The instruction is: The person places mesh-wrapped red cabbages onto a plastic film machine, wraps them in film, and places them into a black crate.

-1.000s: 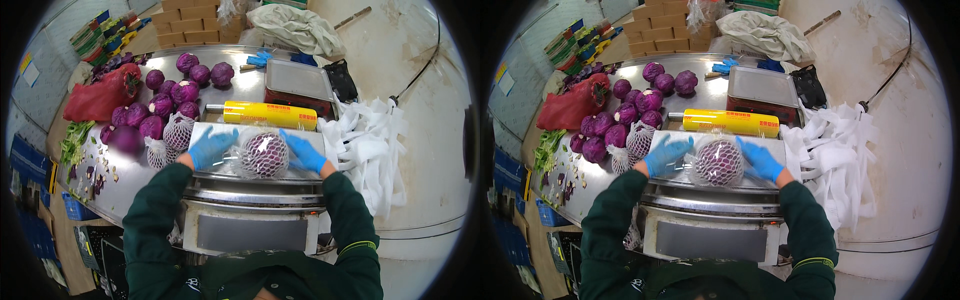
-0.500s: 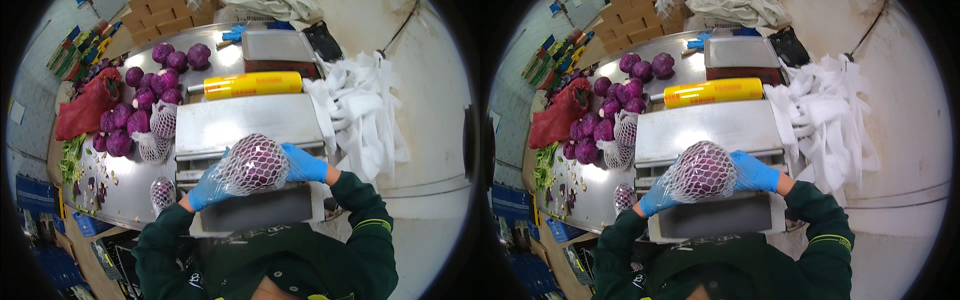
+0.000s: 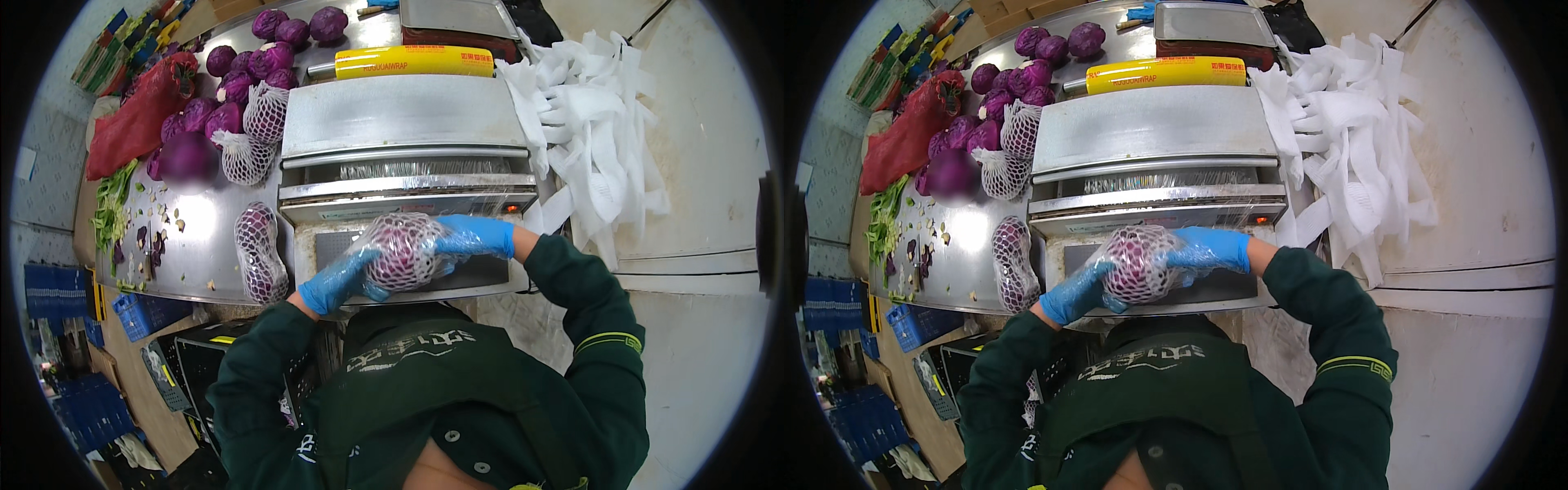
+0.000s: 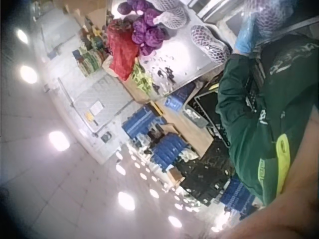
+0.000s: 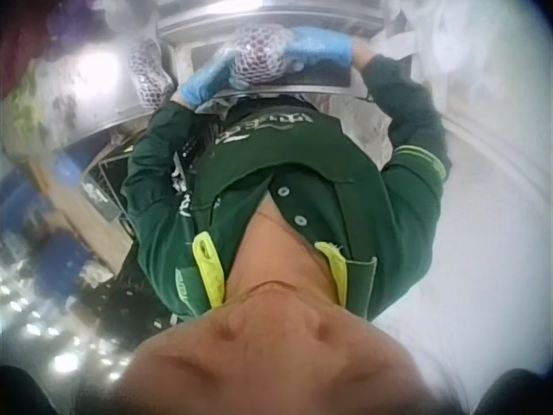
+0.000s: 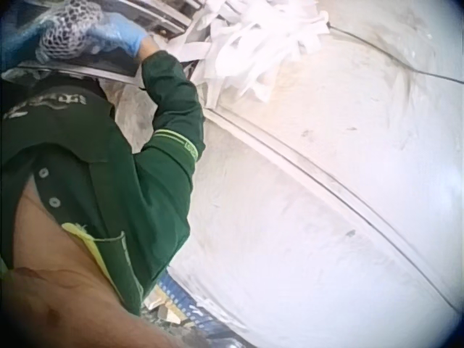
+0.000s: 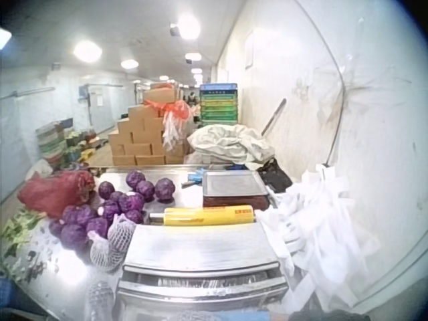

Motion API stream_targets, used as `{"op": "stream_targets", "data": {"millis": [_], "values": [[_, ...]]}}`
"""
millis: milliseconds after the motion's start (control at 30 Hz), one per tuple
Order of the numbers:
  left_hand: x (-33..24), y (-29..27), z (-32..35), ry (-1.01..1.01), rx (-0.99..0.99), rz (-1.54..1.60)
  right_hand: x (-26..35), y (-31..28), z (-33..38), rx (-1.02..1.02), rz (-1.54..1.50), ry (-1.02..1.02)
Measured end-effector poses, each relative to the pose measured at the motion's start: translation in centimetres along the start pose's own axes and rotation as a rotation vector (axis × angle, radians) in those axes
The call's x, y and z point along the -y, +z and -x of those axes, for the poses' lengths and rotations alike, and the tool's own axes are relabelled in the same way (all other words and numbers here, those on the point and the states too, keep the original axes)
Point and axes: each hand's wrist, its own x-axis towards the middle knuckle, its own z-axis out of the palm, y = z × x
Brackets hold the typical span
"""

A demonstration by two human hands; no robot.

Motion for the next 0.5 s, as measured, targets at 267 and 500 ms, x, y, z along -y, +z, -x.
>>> {"op": "stream_targets", "data": {"millis": [267,500], "values": [[4.6,2.6,5.1,-0.583,-0.16,0.475,-1.5,5.4,1.9,0.293,-0.206,0.483],[6.6,-2.1,9.3,-0.444,-0.18,0.375,-4.2,6.9,6.5,-0.047,-0.5,0.346]]}}
